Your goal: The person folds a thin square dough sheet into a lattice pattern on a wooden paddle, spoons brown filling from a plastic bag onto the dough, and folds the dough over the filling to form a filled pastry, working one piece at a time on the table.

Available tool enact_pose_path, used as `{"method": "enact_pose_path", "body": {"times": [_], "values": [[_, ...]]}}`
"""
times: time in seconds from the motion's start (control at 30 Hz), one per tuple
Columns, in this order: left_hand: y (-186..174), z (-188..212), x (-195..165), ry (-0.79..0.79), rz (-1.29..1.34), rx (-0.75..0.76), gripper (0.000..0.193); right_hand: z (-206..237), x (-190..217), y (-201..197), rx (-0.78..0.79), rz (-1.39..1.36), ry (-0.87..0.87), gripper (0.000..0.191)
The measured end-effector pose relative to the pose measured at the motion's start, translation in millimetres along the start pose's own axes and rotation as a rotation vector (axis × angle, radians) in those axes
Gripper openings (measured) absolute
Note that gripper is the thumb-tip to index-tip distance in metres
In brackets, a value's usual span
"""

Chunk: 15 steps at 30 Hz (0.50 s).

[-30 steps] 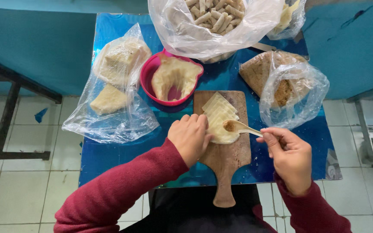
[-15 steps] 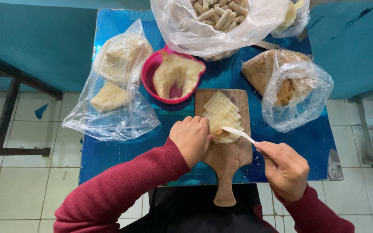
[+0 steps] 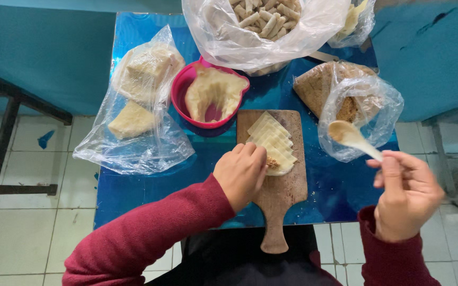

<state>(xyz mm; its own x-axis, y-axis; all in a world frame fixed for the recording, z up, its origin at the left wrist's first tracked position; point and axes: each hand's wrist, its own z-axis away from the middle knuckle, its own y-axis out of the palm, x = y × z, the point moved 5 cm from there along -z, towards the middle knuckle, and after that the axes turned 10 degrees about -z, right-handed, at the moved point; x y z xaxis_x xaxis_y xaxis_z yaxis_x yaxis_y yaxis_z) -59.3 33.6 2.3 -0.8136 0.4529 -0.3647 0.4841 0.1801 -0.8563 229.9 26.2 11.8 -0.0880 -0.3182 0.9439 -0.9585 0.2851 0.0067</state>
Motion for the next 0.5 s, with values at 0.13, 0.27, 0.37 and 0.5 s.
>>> {"method": "enact_pose_path", "body": {"times": [0.13,0.27,0.37,0.5], "values": [[2,1,-6,0.113,-0.027,-0.057,0.015,-21,-2,-2,-0.022,0.267,-0.136,0.014],[6,0,-6,0.104,-0.066,-0.02,0.013,-29,-2,24,0.049,0.723,-0.17,0.022],[4,1,-6,0.069,-0.058,-0.046,0.013,-11,21,49,0.109,0.945,-0.529,0.028],[1,0,-5,0.043,-0.031,-0.071,0.012,10,22,78,0.282,0.749,-0.448,0.012]]}}
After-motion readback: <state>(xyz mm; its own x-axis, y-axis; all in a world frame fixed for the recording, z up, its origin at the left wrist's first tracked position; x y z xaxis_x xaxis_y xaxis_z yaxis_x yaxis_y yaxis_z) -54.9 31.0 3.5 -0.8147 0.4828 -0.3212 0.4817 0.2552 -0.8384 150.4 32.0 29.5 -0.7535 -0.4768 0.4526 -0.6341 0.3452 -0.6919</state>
